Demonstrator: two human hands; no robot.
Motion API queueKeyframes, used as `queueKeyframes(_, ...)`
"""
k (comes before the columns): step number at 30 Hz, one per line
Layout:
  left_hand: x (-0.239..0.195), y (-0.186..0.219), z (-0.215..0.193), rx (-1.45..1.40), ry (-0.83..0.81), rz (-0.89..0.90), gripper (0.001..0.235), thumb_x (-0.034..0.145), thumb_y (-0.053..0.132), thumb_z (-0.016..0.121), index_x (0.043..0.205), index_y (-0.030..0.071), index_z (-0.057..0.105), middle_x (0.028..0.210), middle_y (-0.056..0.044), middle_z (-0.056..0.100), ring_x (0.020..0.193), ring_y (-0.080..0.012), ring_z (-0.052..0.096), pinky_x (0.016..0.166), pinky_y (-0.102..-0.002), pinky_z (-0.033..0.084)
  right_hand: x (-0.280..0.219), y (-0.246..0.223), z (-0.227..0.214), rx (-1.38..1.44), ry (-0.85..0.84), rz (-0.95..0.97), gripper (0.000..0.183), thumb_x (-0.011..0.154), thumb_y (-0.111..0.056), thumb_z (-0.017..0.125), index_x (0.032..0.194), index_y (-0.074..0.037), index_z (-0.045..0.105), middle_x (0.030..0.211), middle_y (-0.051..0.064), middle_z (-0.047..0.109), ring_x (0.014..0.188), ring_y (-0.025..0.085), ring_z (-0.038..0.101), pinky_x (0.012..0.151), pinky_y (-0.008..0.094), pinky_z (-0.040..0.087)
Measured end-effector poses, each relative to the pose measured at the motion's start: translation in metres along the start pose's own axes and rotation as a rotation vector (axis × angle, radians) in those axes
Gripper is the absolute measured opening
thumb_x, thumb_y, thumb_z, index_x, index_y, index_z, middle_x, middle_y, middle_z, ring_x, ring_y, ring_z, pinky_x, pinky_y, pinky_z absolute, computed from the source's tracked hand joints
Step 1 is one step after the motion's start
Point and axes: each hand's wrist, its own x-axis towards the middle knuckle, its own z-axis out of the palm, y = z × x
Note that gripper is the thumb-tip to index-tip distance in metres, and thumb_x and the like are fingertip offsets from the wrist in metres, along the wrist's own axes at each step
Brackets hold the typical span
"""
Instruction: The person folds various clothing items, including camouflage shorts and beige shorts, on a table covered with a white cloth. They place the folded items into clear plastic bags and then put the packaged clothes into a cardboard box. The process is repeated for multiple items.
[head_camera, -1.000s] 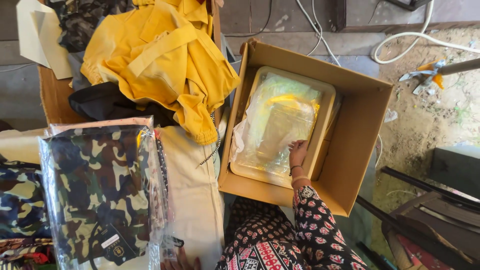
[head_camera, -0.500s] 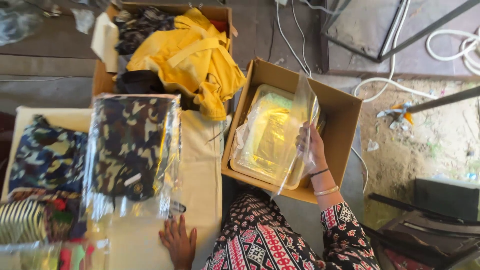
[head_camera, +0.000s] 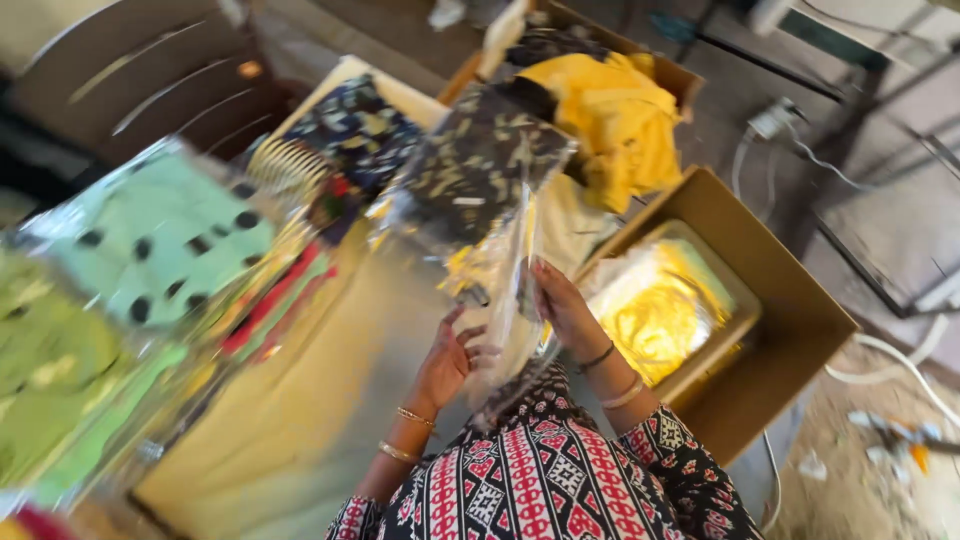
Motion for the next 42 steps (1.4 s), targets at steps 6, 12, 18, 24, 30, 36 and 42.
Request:
queueKeyframes(6, -0.067, 0.031, -0.042, 0.218, 0.486, 0.571, 0.083, 0.087, -0.003, 0.073, 0.156, 0.022, 0.035, 0.114, -0.009, 0.064, 0.096, -0.0235, 0.067, 0.084, -0.034, 0.055, 0.016, -0.014, 0.099, -0.383, -0.001, 0.147, 0.040, 0.093, -0.010, 0.069, 0.131, -0.009, 0.057, 0.101, -0.006, 0.065, 0.084, 0.004, 0.059, 0.071, 0.021, 0.047)
queueKeyframes(12, -0.128, 0.040, -0.029, 0.374, 0.573, 0.782, 0.053, 0.090, -0.010, 0.067, 0.138, 0.007, 0.052, 0.114, -0.007, 0.064, 0.107, -0.0189, 0.068, 0.093, -0.032, 0.055, 0.038, 0.039, 0.073, -0.605, -0.078, 0.145, 0.032, 0.098, -0.006, 0.064, 0.130, -0.004, 0.058, 0.095, 0.002, 0.070, 0.075, 0.008, 0.066, 0.066, 0.025, 0.054)
queueKeyframes(18, -0.158, 0.031, -0.047, 0.900, 0.838, 0.965, 0.028, 0.097, -0.007, 0.064, 0.121, 0.006, 0.062, 0.114, -0.005, 0.068, 0.107, -0.0144, 0.069, 0.097, -0.030, 0.056, 0.058, 0.073, 0.054, -0.728, 0.004, 0.085, 0.024, 0.102, -0.012, 0.061, 0.126, -0.009, 0.063, 0.081, 0.002, 0.066, 0.055, 0.004, 0.045, 0.048, 0.021, 0.035)
queueKeyframes(24, -0.168, 0.002, -0.067, 1.303, 1.141, 0.696, 0.017, 0.094, 0.006, 0.069, 0.110, 0.008, 0.071, 0.113, -0.010, 0.065, 0.105, -0.0237, 0.069, 0.092, -0.038, 0.060, 0.073, 0.143, -0.006, -0.951, 0.041, 0.128, 0.036, 0.097, -0.012, 0.072, 0.129, -0.012, 0.055, 0.072, 0.004, 0.059, 0.058, 0.006, 0.053, 0.049, 0.023, 0.041)
queueKeyframes(30, -0.145, -0.025, -0.084, 2.039, 0.930, 0.426, 0.052, 0.085, 0.039, 0.074, 0.126, 0.008, 0.065, 0.145, -0.020, 0.051, 0.140, -0.0436, 0.039, 0.114, -0.065, 0.027, 0.056, 0.167, -0.026, -0.896, 0.011, 0.354, 0.043, 0.094, -0.010, 0.067, 0.134, -0.015, 0.052, 0.075, -0.001, 0.067, 0.060, 0.008, 0.058, 0.053, 0.024, 0.047)
queueKeyframes(36, -0.106, -0.036, -0.109, 2.228, 0.629, 0.273, 0.075, 0.077, 0.052, 0.075, 0.134, 0.007, 0.056, 0.144, -0.024, 0.047, 0.139, -0.0450, 0.034, 0.109, -0.069, 0.023, 0.056, 0.170, -0.033, -0.904, 0.035, 0.408, 0.037, 0.102, -0.016, 0.069, 0.138, -0.009, 0.061, 0.076, 0.002, 0.062, 0.063, 0.011, 0.053, 0.057, 0.027, 0.044)
queueKeyframes(42, -0.111, -0.046, -0.135, 2.276, 0.674, 0.351, 0.042, 0.094, 0.039, 0.066, 0.124, 0.008, 0.064, 0.138, -0.015, 0.059, 0.135, -0.0355, 0.048, 0.108, -0.056, 0.037, 0.031, 0.139, -0.011, -1.061, -0.139, 0.314, 0.077, 0.080, -0.004, 0.079, 0.145, -0.016, 0.038, 0.087, 0.002, 0.068, 0.079, 0.009, 0.065, 0.070, 0.025, 0.054)
